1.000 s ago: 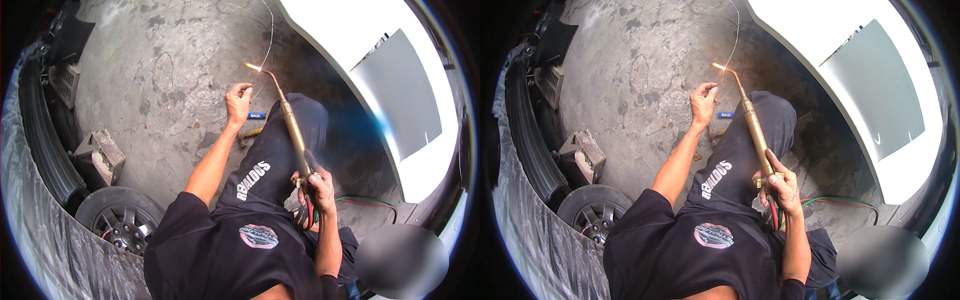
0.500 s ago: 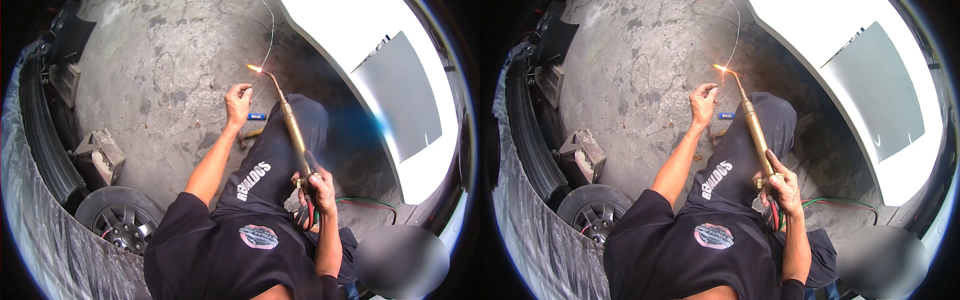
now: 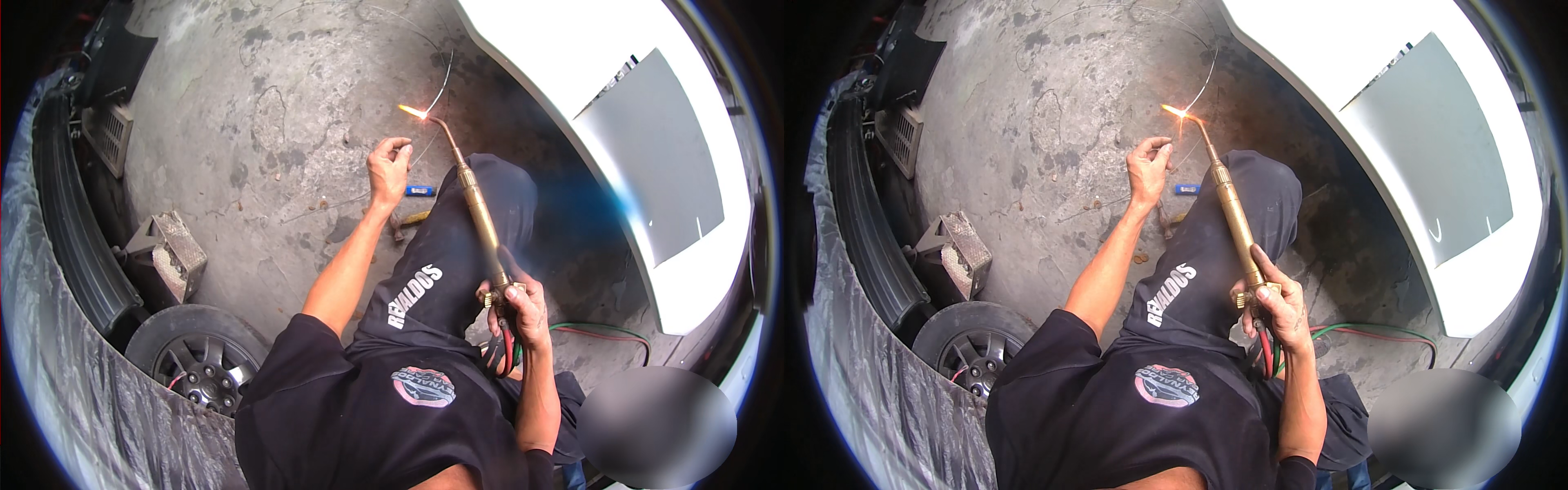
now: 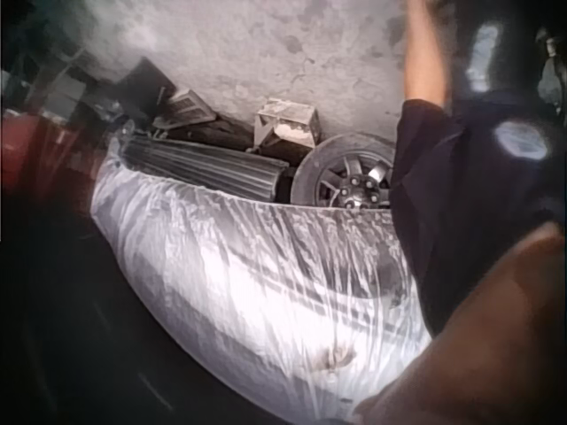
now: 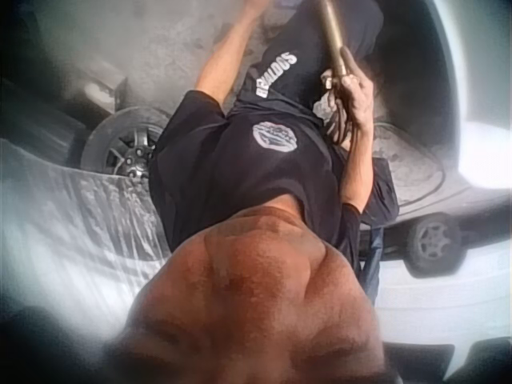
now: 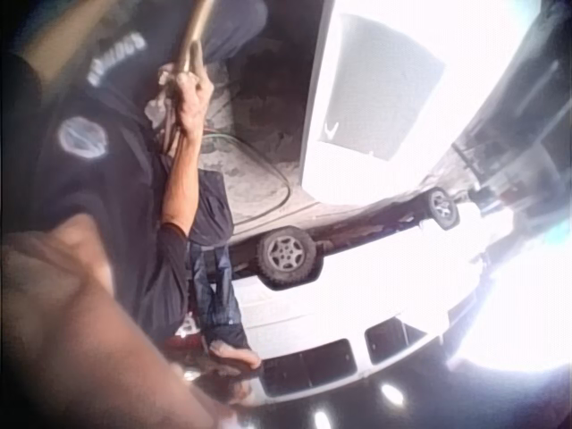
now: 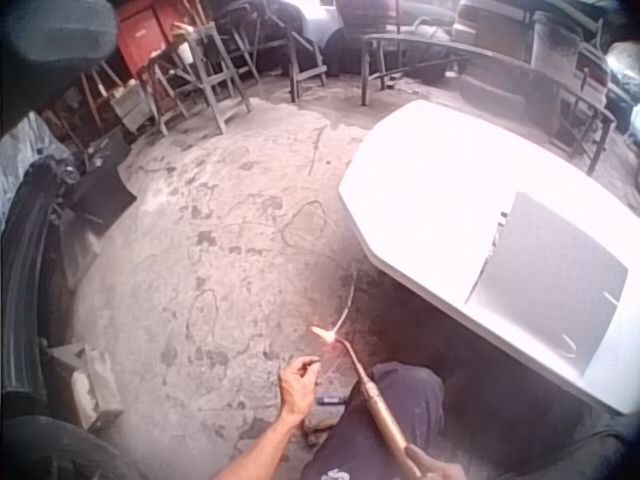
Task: The recorder uses a brazing torch and filler rod to join metal components on a white automotive panel.
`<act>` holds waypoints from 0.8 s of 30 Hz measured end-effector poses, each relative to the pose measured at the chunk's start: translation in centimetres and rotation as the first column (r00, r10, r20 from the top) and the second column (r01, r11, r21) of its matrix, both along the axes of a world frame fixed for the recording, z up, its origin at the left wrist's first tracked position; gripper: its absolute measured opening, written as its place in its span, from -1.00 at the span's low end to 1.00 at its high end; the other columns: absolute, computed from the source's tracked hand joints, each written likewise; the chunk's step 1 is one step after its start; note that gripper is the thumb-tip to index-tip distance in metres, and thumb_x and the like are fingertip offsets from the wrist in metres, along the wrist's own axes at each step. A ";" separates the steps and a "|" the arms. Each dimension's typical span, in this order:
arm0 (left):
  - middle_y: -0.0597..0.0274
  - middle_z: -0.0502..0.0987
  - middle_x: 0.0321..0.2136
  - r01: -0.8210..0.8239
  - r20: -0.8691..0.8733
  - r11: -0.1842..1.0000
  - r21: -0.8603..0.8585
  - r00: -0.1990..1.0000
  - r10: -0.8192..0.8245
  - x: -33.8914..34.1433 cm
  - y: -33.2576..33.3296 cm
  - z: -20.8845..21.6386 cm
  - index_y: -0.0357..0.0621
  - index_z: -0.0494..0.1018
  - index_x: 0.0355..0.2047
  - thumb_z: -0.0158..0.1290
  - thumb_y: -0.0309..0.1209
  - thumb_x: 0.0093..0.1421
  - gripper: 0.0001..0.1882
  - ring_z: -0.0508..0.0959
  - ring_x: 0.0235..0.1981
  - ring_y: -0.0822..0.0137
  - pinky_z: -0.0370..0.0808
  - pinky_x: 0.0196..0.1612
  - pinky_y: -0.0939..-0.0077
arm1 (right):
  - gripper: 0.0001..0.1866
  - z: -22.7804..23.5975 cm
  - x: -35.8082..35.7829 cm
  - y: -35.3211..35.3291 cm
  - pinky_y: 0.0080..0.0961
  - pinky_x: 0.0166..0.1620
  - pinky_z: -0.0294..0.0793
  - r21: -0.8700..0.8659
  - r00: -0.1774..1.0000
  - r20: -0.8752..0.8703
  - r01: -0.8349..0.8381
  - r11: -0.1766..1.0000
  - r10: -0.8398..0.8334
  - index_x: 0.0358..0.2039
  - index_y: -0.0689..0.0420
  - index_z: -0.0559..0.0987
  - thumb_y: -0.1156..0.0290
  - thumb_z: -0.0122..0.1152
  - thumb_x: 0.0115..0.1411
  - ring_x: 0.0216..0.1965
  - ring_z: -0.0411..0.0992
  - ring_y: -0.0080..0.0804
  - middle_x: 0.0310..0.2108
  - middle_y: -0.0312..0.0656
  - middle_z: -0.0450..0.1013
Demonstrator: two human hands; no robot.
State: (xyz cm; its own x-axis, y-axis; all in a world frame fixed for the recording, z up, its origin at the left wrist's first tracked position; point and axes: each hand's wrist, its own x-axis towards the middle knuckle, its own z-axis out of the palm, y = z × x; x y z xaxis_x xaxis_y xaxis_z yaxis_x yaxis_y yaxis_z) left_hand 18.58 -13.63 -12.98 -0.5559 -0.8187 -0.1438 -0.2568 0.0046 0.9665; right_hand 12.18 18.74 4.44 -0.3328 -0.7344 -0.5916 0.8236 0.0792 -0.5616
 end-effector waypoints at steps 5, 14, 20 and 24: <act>0.37 0.59 -0.48 0.004 0.004 1.000 0.001 1.000 -0.004 0.0 -0.1 0.1 -0.31 0.60 -0.13 0.17 -0.55 0.33 -0.86 0.52 -0.54 0.60 0.43 -0.47 0.64 | -0.18 0.0 -0.1 0.0 -0.51 -0.61 0.51 -0.003 1.000 -0.008 0.002 1.000 -0.002 0.50 0.23 0.13 0.29 0.22 0.31 -0.66 0.51 -0.34 -0.24 0.06 0.57; 0.19 0.66 -0.41 0.074 0.225 0.981 -0.182 0.974 -0.032 3.8 -1.2 -5.0 -0.31 0.61 -0.14 0.17 -0.51 0.28 -0.82 0.61 -0.48 0.44 0.53 -0.38 0.49 | 0.06 1.8 -0.9 -0.5 -0.56 -0.54 0.60 0.088 1.000 -0.025 -0.008 0.996 0.010 0.53 0.13 0.08 0.72 0.41 0.06 -0.50 0.56 -0.44 -0.20 0.03 0.57; -0.07 0.64 -0.28 0.234 0.462 0.924 -0.302 0.884 -0.073 9.0 -2.1 -10.0 -0.26 0.62 -0.25 0.17 -0.48 0.18 -0.84 0.65 -0.20 -0.06 0.55 -0.08 0.14 | 0.06 3.1 -1.4 1.1 -0.59 -0.51 0.59 0.159 0.974 -0.220 0.091 0.983 -0.055 0.52 0.15 0.09 0.77 0.37 0.04 -0.45 0.53 -0.49 -0.09 0.02 0.55; -0.09 0.62 -0.29 0.256 0.510 0.933 -0.254 0.855 -0.096 10.8 -3.1 -10.7 -0.25 0.61 -0.27 0.18 -0.41 0.23 -0.84 0.63 -0.19 -0.09 0.54 -0.09 0.09 | -0.06 0.7 -1.9 4.3 -0.61 -0.57 0.56 0.070 0.961 -0.206 0.205 0.976 -0.187 0.52 0.19 0.10 0.51 0.35 0.17 -0.54 0.51 -0.53 -0.19 -0.01 0.57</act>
